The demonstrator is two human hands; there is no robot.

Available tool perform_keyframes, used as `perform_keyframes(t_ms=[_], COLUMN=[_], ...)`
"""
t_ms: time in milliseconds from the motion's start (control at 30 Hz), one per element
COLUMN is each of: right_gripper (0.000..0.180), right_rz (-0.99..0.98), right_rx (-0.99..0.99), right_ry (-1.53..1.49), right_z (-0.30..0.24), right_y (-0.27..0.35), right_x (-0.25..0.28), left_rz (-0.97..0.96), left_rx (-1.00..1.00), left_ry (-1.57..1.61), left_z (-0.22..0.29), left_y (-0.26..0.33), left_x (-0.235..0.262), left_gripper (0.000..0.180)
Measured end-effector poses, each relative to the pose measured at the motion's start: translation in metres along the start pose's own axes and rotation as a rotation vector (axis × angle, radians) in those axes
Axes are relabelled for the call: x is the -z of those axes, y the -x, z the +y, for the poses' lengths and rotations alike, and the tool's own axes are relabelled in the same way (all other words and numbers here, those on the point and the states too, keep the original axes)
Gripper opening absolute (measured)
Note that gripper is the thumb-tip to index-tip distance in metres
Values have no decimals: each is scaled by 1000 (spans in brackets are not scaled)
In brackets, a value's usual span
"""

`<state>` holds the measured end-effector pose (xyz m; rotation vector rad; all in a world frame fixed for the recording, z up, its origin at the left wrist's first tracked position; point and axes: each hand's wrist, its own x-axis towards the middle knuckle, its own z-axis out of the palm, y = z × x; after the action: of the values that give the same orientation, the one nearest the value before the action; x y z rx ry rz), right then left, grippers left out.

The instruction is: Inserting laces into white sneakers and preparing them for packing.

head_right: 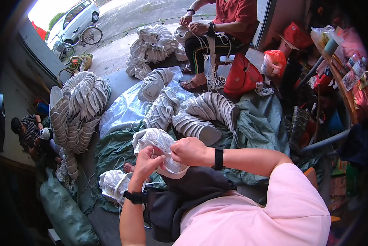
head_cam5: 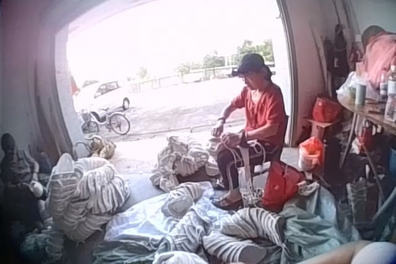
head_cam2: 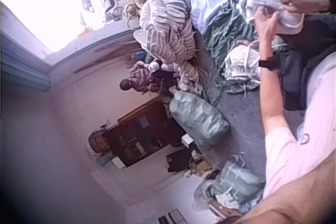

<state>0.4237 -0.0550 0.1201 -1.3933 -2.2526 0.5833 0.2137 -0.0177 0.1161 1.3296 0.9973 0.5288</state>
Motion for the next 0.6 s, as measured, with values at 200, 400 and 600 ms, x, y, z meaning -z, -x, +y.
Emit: perform_keyframes(t_ms=[200,400,600], right_gripper=[23,23,25], right_rz=[-26,-98,73], right_rx=[30,9,-48], right_ry=[-4,-115,-305], right_z=[-12,2,14], right_y=[-7,-3,-10], right_x=[-4,5,8], left_rz=[-6,-9,-9], left_rx=[6,-6,24], left_ry=[-2,38,42], left_z=[4,-2,2], left_y=[1,4,8], left_x=[0,4,9], left_gripper=[20,22,22])
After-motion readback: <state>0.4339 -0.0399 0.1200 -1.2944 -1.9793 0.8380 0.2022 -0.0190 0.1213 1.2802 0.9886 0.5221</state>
